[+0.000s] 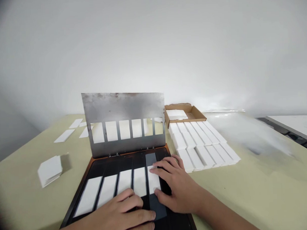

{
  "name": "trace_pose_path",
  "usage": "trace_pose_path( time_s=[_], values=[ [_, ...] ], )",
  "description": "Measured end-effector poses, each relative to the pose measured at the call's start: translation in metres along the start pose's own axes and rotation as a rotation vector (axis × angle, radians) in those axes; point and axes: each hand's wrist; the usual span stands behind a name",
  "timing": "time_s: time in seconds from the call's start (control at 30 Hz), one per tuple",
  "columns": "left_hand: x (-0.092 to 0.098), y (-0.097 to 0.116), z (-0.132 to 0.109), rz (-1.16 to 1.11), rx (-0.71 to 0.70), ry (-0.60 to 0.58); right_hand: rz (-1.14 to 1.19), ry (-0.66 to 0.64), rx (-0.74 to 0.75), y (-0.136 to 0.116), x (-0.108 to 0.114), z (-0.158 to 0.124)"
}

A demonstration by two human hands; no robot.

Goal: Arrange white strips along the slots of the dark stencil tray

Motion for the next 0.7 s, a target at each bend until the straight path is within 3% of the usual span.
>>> trace_pose_path(
  time_s=[0.7],
  values=[
    [0.0024,-0.0018,0.0009,-0.01,0.004,-0.011,0.04,0.004,-0.004,0.0018,-0.001,0.0007]
  ],
)
Point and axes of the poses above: each hand's wrist, its own z-axis towards the middle knuckle, its own x-axis out of the back of the hand, y = z × x, and after that the axes turned 13 degrees about z, right-handed
